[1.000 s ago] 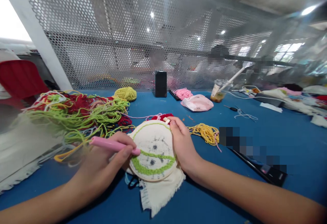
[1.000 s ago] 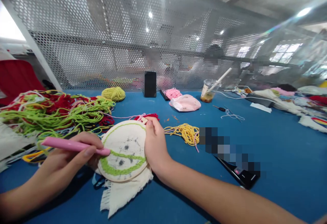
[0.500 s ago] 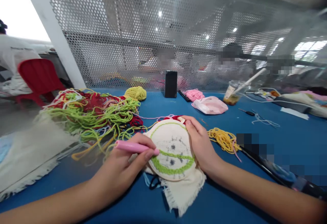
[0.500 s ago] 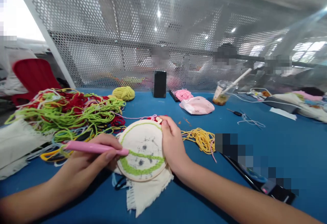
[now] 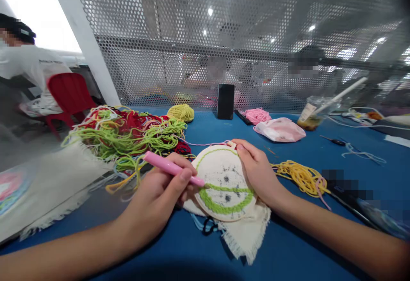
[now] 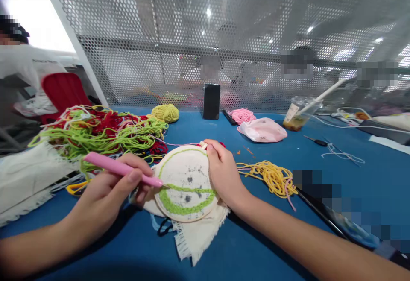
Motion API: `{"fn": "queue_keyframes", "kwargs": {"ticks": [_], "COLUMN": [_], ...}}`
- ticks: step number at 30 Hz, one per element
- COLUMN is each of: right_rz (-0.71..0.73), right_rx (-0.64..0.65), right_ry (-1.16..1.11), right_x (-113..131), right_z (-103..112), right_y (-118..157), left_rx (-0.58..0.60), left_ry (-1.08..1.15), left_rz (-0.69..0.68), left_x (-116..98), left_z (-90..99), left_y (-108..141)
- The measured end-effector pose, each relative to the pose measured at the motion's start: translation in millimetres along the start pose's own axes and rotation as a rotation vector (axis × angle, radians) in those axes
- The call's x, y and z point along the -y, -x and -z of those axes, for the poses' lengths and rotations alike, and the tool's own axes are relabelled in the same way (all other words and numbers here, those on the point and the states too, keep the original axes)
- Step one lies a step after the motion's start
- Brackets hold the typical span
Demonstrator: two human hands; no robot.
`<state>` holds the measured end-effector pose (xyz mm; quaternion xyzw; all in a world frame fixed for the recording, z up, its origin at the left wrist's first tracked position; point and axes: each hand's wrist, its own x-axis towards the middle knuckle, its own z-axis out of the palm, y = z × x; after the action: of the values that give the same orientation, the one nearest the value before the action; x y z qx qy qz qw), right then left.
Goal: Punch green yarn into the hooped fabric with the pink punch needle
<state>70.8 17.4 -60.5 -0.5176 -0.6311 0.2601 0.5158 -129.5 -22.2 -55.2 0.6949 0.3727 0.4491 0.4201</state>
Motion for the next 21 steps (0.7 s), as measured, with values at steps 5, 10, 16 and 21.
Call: {"fn": "queue_keyframes", "kwargs": {"ticks": [5,10,16,21], "right_rz": [-0.013,-0.022,-0.063,-0.06], "right_rx": [0.008,0.028,0.014,0.013], "right_ry": [0.017,-0.012,0.007,0.003], "right_x": [-1.6,-0.9,-0.6,0.7], "right_z": [-0.3,-0.1,0.1,-0.1], "right_y": [-1.5,0.0,-0.3,-1.3], "left_rx": [-0.045,-0.108,-0.145,-0.148], "left_ry": [0.009,0.004,0.037,0.038], "left_rz": [-0.085,-0.103,-0.108,-0.117], "left_x": [0.0,2.5,5.1,4.8], "left_z": [0.6,2.8,4.8,5.4], "left_y": [0.4,2.8,3.7,5.7]}}
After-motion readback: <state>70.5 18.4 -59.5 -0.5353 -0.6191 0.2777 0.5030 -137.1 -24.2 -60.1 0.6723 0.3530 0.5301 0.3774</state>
